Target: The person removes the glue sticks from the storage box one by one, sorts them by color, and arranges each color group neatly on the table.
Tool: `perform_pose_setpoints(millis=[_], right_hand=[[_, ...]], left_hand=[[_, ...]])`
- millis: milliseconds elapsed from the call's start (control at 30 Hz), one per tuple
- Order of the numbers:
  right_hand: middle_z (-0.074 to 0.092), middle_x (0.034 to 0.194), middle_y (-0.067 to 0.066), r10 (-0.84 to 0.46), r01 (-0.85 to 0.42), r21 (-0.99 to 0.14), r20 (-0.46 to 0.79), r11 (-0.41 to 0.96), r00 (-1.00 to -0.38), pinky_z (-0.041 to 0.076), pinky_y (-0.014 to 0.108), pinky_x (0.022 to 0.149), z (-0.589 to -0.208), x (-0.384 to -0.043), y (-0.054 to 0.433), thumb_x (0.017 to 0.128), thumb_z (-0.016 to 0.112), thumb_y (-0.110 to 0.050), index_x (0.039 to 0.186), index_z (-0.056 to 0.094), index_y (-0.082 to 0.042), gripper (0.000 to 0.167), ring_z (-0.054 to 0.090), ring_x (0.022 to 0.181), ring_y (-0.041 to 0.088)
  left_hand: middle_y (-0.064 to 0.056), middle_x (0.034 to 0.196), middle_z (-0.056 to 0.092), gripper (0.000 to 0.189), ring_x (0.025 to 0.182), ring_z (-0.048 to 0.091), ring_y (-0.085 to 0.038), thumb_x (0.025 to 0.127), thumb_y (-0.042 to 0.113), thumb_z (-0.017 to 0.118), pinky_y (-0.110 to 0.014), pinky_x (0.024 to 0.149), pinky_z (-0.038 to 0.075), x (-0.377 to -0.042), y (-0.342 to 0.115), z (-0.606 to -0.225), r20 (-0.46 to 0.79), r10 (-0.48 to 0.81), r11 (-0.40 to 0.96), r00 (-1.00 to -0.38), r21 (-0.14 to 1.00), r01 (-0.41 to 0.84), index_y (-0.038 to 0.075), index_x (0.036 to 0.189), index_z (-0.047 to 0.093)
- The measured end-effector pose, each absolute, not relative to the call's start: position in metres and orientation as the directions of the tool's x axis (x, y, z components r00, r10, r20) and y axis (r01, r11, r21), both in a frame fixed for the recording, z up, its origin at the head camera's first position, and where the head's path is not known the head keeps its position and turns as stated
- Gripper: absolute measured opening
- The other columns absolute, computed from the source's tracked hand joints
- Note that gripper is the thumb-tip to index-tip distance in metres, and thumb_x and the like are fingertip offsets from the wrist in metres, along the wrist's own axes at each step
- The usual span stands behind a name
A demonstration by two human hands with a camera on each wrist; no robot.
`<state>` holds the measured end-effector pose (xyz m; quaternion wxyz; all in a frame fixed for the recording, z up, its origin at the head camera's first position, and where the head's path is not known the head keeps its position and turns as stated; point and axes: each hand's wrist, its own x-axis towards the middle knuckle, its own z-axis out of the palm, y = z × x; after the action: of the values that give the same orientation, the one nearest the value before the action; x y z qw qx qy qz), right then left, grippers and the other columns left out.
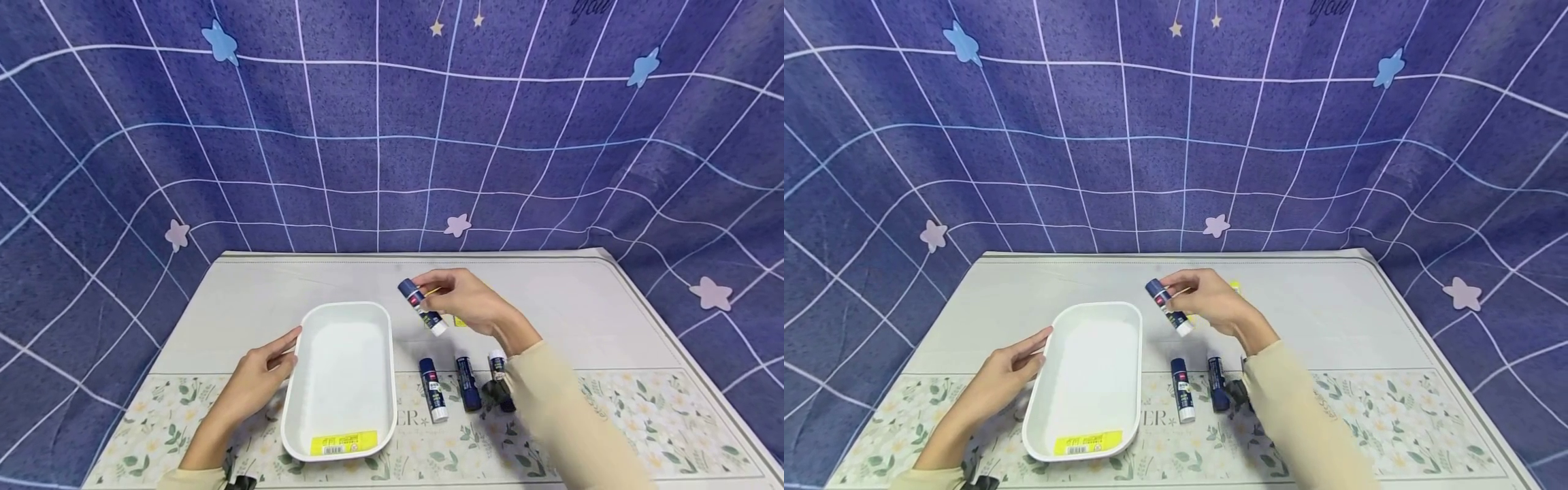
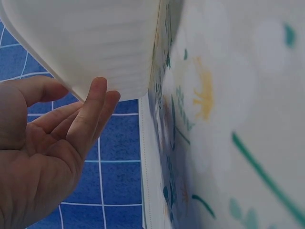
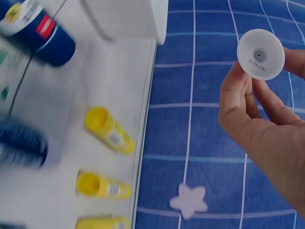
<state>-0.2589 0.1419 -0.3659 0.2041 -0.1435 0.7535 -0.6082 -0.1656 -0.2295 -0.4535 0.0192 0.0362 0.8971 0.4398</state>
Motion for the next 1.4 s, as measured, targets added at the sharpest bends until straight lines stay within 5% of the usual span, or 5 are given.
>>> perform_pose_setpoints(millis=[200,367,700,1400], right_hand=[[0.064,0.113,0.011,-0.379,0.069,-0.972,-0.153,0.225,-0.913,0.057,0.022,0.075,-0.376,-0.253,0.184,0.089,0.064,0.002,0.138,0.058,0.005,0.049,0.062,0.095,0.015],[0.060,0.118,0.012,-0.306,0.087,-0.972,-0.154,0.220,-0.939,0.058,0.021,0.079,-0.383,-0.248,0.213,0.092,0.063,0.002,0.143,0.051,0.009,0.052,0.062,0.097,0.013],[0.057,0.109,0.004,-0.150,0.105,-0.974,-0.137,0.200,-0.979,0.059,0.018,0.077,-0.394,-0.232,0.248,0.096,0.061,0.000,0.144,0.045,0.015,0.053,0.060,0.092,0.005],[0.057,0.106,0.005,-0.003,0.252,-0.906,-0.269,0.340,-0.963,0.051,0.021,0.064,-0.447,-0.188,0.289,0.095,0.066,-0.005,0.143,0.047,0.014,0.055,0.055,0.087,0.008]], left_hand=[[-0.017,0.150,0.058,0.053,0.123,0.068,-0.034,0.107,0.024,0.057,-0.029,0.087,0.063,-0.166,-0.233,-0.453,-0.021,0.084,0.609,-0.996,0.793,0.035,0.018,0.158,0.045],[-0.016,0.150,0.058,0.052,0.123,0.069,-0.034,0.107,0.026,0.057,-0.025,0.081,0.061,-0.166,-0.237,-0.452,-0.013,0.081,0.613,-0.997,0.789,0.039,0.019,0.157,0.045],[-0.019,0.151,0.056,0.052,0.122,0.069,-0.034,0.107,0.024,0.057,-0.029,0.087,0.063,-0.165,-0.237,-0.452,-0.014,0.081,0.594,-0.997,0.804,0.037,0.017,0.158,0.045],[-0.019,0.151,0.056,0.052,0.120,0.070,-0.032,0.106,0.023,0.058,-0.027,0.088,0.063,-0.168,-0.230,-0.452,-0.029,0.082,0.577,-0.996,0.816,0.023,0.016,0.157,0.046]])
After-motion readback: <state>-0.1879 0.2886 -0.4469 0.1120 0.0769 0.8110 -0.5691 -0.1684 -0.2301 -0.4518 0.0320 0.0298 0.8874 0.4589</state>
